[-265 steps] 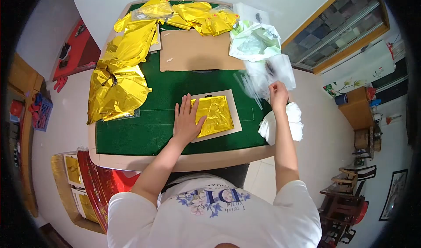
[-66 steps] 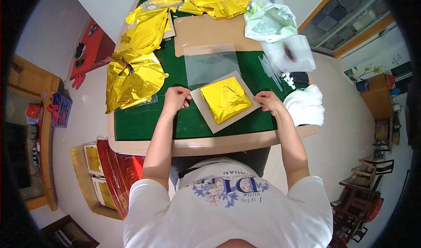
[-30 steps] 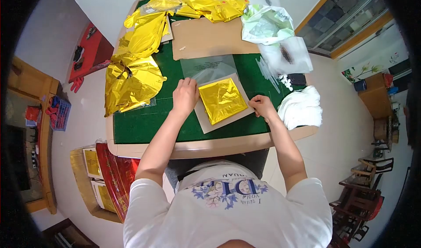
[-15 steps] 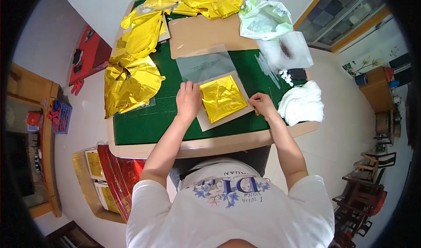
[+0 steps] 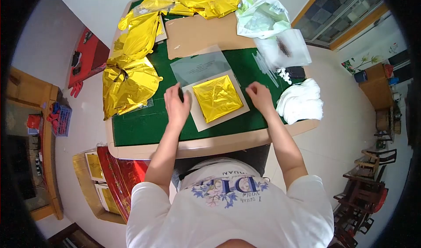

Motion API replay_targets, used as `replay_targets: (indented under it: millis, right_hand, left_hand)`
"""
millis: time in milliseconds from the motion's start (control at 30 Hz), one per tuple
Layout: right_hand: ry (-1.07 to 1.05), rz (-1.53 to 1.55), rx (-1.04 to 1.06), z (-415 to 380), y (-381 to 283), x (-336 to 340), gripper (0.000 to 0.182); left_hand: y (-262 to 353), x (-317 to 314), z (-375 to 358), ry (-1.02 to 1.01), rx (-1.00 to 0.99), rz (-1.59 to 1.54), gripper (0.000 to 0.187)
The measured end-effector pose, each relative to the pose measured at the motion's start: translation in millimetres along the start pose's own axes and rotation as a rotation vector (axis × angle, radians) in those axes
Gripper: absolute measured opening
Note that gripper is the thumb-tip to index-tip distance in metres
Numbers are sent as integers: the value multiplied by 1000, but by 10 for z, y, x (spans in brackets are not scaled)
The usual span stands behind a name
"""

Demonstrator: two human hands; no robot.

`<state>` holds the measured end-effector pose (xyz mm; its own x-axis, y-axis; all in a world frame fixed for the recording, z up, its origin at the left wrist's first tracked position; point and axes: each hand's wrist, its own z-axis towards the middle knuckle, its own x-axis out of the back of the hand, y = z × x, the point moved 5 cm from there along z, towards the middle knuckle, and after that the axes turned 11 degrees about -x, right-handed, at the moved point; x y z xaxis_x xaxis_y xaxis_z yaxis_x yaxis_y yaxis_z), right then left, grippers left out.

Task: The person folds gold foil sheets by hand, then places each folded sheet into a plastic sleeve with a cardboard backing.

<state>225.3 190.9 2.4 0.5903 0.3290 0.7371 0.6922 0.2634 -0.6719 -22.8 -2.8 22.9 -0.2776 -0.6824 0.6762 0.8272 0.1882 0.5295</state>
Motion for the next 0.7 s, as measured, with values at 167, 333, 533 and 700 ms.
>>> replay_targets:
  millis: [167,333,533,700]
  right_hand:
    - [-59,205,-200,515,-140,-257,21]
    - [-49,43,-78,537,-80,-340,20]
    - [-241,347,-232,282,-80,-237,17]
    - [-318,408,-334,87,-134,-197,14]
  left_hand:
    - [-299,-173,108,-113,355,-287,46]
    - [-263,-216,165,-139,398,-341,50]
    - [-330,-149,74,-189,430,-216,49]
    - [-286,-91,134,-203,436,-279,41]
